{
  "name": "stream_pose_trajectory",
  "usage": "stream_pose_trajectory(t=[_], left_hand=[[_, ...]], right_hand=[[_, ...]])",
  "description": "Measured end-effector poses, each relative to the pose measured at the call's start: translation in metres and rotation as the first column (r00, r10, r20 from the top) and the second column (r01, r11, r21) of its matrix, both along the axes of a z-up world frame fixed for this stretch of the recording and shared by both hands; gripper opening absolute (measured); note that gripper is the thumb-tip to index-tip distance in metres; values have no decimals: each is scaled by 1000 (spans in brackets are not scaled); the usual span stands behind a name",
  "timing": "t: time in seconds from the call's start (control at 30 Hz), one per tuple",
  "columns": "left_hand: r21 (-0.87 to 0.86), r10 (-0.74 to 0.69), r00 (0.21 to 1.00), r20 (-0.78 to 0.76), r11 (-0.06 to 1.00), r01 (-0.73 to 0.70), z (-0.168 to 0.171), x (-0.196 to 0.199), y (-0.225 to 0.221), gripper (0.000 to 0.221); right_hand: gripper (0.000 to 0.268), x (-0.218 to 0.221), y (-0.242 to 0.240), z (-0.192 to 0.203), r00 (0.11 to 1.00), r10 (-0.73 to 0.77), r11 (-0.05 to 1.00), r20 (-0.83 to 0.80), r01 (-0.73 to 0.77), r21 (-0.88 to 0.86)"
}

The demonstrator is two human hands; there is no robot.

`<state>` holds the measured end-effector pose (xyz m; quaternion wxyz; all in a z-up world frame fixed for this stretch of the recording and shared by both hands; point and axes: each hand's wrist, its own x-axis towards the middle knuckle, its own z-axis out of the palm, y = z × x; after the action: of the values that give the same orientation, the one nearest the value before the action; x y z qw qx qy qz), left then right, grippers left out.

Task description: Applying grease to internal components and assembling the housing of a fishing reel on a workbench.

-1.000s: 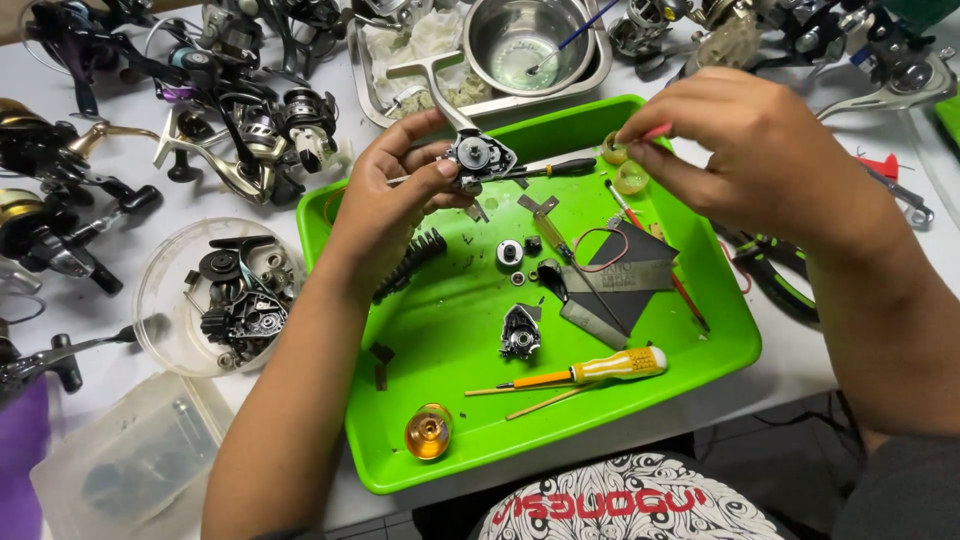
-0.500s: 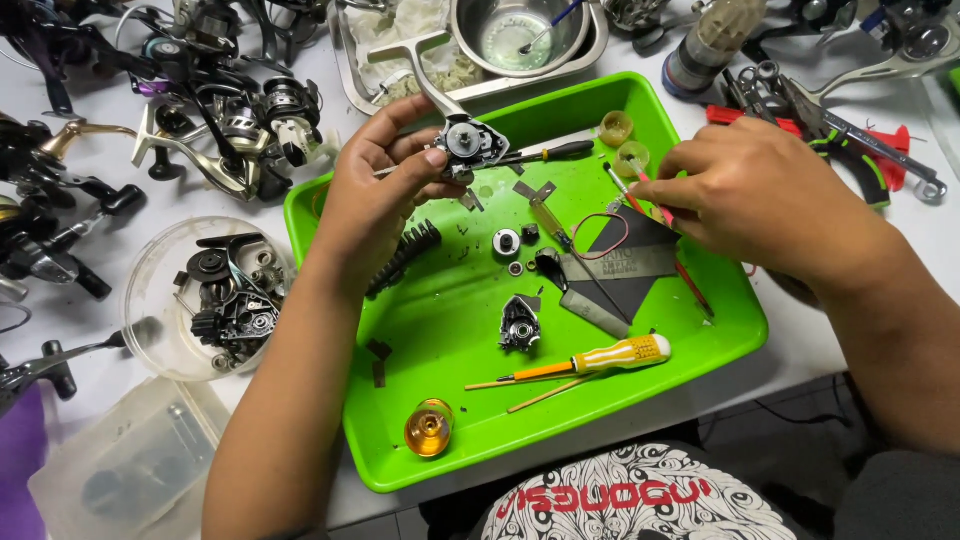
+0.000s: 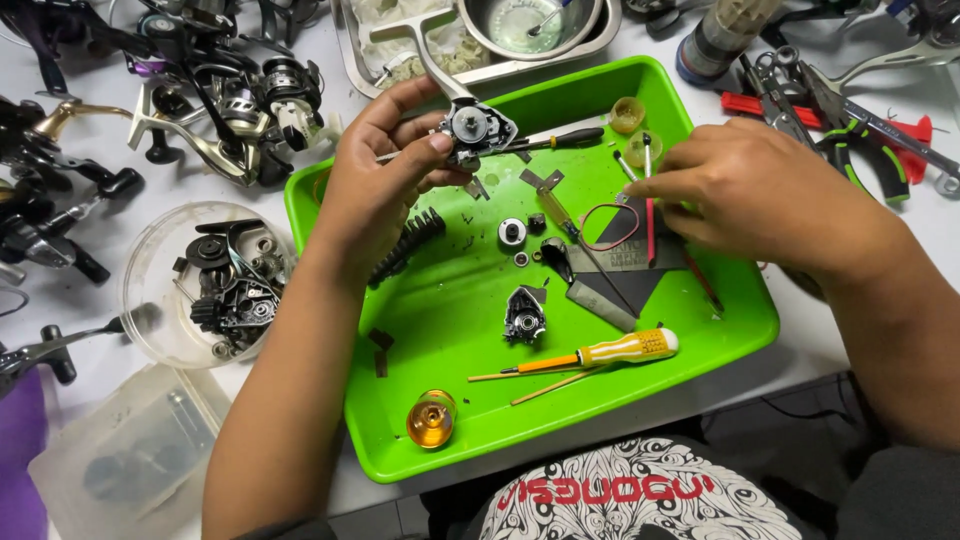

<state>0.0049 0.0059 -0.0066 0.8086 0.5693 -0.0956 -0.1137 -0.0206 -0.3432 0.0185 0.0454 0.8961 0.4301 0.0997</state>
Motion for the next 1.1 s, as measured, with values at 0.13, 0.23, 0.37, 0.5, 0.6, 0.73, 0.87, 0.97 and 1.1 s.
stream_pose_trajectory(t=[0.13, 0.23, 0.37, 0.5, 0.6, 0.73, 0.87, 0.97, 1.1], left_hand=[[25, -6, 999, 32, 1000, 6, 0, 0, 0, 64], [51, 8, 999, 39, 999, -10, 4, -1, 0, 64], [5, 29, 998, 57, 1000, -30, -6, 3, 0, 60], [-30, 104, 994, 36, 994, -103, -11, 7, 0, 57], [-49, 131, 991, 22, 990, -129, -14, 9, 3, 57], [-46, 129, 991, 33, 991, -127, -15, 9, 2, 52], [-47, 116, 993, 32, 992, -115, -15, 10, 3, 55], [-53, 125, 992, 35, 991, -123, -15, 10, 2, 53], [-52, 120, 993, 11, 991, -119, -12, 10, 1, 60]], right_hand=[[23, 3, 30, 16, 993, 109, 985, -45, -102, 136], [30, 9, 65, 26, 957, 249, 959, -148, -222, 176], [23, 17, 99, 17, 925, 344, 932, -163, -314, 181], [17, 10, 123, 19, 843, 394, 919, -366, -365, 149], [39, 6, 128, 14, 751, 385, 914, -536, -392, 107], [68, 2, 128, 6, 672, 369, 898, -643, -436, 60], [65, -1, 130, 4, 666, 314, 902, -677, -431, -5], [52, -2, 133, 2, 653, 304, 898, -693, -440, -21], [46, -1, 134, -3, 658, 296, 898, -692, -439, -33]])
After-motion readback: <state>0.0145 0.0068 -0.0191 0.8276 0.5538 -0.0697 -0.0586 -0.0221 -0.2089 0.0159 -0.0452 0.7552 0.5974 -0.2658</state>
